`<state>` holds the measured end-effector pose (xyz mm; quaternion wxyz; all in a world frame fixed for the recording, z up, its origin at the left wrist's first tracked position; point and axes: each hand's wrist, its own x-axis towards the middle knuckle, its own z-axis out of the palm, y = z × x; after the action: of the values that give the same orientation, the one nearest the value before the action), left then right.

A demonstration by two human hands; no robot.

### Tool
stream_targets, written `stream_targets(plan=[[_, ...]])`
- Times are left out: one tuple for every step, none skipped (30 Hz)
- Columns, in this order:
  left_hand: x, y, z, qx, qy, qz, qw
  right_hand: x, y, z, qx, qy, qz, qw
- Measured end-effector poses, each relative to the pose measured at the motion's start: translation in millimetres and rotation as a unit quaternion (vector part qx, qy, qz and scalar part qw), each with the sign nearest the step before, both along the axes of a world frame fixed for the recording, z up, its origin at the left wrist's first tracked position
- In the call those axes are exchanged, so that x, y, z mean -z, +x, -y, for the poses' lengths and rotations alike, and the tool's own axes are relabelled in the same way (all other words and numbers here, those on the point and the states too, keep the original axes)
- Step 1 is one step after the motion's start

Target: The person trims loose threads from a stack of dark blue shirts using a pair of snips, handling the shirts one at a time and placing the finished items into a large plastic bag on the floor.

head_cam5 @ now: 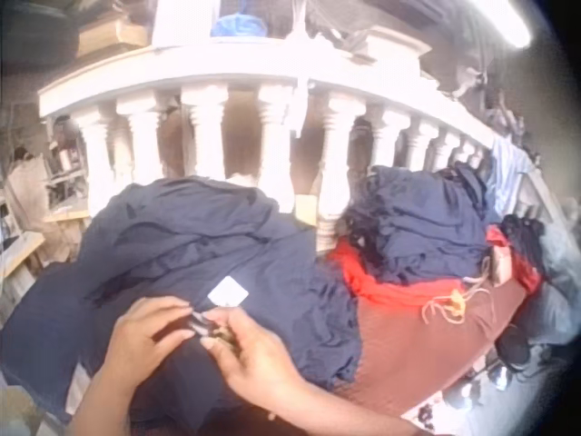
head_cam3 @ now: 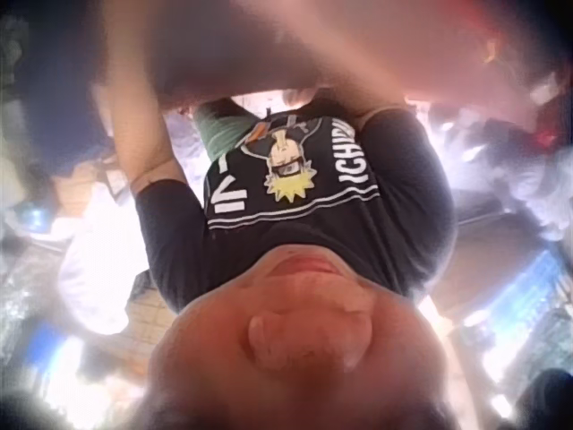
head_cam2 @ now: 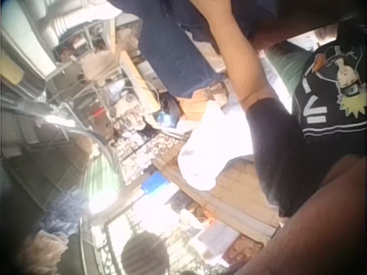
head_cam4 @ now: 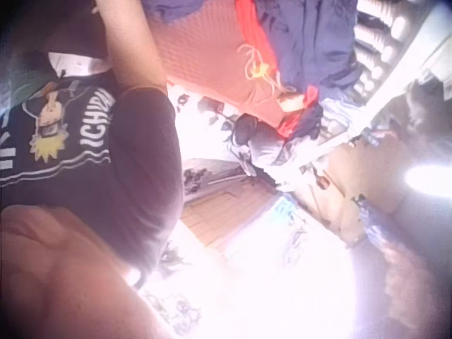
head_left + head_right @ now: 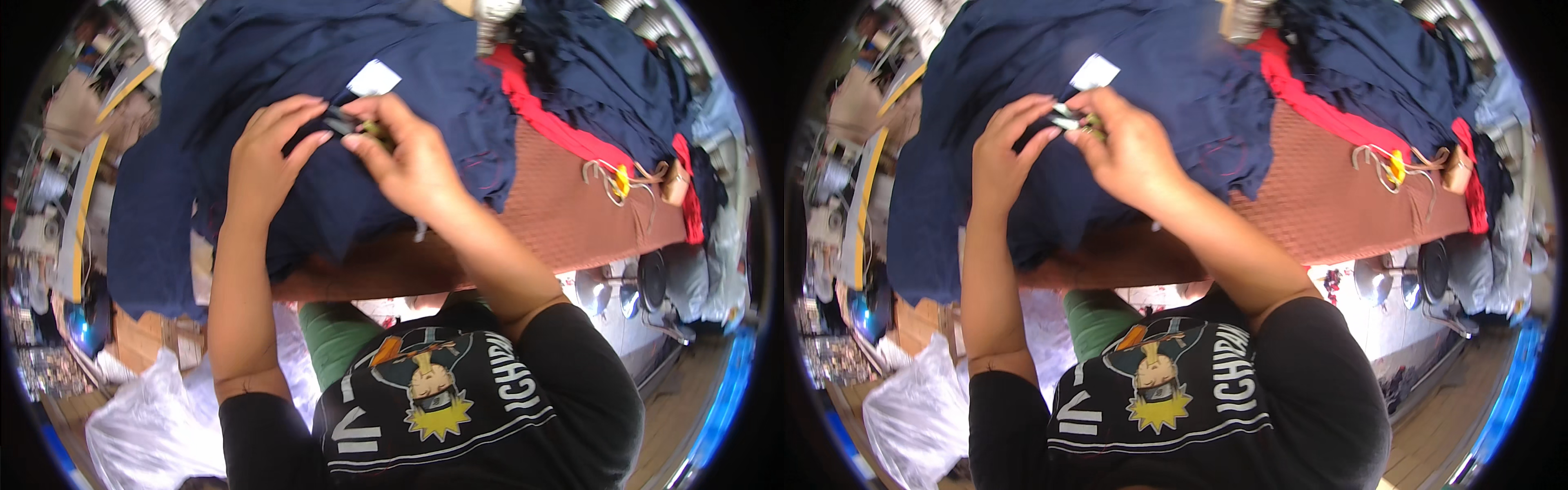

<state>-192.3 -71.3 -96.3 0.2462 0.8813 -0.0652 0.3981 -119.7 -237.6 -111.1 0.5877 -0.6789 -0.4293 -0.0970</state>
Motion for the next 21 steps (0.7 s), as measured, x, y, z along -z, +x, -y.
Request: stream_targets(plan=[[5.4,4.3,-0.4,-0.011,0.029,0.017,0.999,0.9,1.1,1.5,-0.001,0.007,0.002,1.0],[8.0,8.6,-0.7,-0.024,0.057,0.036,0.997,0.6,1.7,4.5,-0.002,0.013,0.004,1.0],[9.4,11.0,-1.9,-0.021,0.064,0.038,0.997,1.2,3.5,5.9,-0.02,0.02,-0.011,1.0],[10.6,11.7,-2.6,-0.018,0.07,0.039,0.997,1.8,4.3,6.5,-0.024,0.019,-0.015,0.999],[10.5,12.3,-3.5,-0.016,0.075,0.039,0.996,1.9,4.3,6.8,-0.02,0.019,-0.008,1.0],[9.7,12.8,-4.7,-0.012,0.089,0.036,0.995,1.9,3.6,7.6,-0.017,0.018,-0.001,1.0],[7.4,13.1,-6.1,-0.009,0.103,0.033,0.994,0.4,2.9,8.5,-0.012,0.003,0.0,1.0],[4.3,13.7,-6.2,-0.007,0.118,0.029,0.993,0.2,4.1,8.7,-0.008,0.006,0.001,1.0],[-1.0,10.5,-6.5,-0.009,0.122,0.016,0.992,2.2,3.3,6.5,-0.009,0.01,0.0,1.0],[-3.0,10.1,-8.8,-0.002,0.079,-0.005,0.997,3.5,2.7,5.9,-0.012,0.015,-0.003,1.0],[-4.3,10.0,-12.1,0.004,0.037,-0.028,0.999,3.6,4.0,7.0,-0.009,0.014,0.003,1.0],[-5.9,5.8,-15.2,0.004,-0.007,-0.052,0.999,4.1,3.7,6.6,-0.009,0.012,0.002,1.0],[-9.9,2.7,-15.5,0.008,-0.042,-0.076,0.996,4.1,4.3,6.3,-0.011,0.01,0.002,1.0],[-12.0,3.2,-15.4,0.024,-0.058,-0.08,0.995,4.0,5.0,5.8,-0.015,0.008,0.0,1.0],[-13.9,2.6,-16.7,0.034,-0.075,-0.084,0.993,1.9,3.7,4.6,-0.029,0.009,-0.028,0.999],[-14.7,0.9,-19.0,0.04,-0.092,-0.087,0.991,3.7,3.4,3.6,-0.021,0.007,-0.03,0.999],[-15.1,0.5,-19.1,0.058,-0.097,-0.091,0.989,3.6,3.1,5.3,-0.015,0.004,-0.041,0.999],[-17.4,-2.0,-20.4,0.069,-0.101,-0.093,0.988,0.3,2.2,5.5,-0.015,0.003,-0.051,0.999],[-15.7,-2.5,-23.9,0.108,-0.167,-0.098,0.975,-3.8,2.8,6.8,-0.012,-0.016,-0.068,0.997],[-18.0,-9.8,-28.9,0.173,-0.201,-0.066,0.962,-5.8,3.7,7.0,-0.01,-0.036,-0.084,0.996],[-16.4,-9.1,-37.4,0.254,-0.222,0.015,0.941,-1.3,7.2,7.8,-0.018,-0.022,-0.094,0.995]])
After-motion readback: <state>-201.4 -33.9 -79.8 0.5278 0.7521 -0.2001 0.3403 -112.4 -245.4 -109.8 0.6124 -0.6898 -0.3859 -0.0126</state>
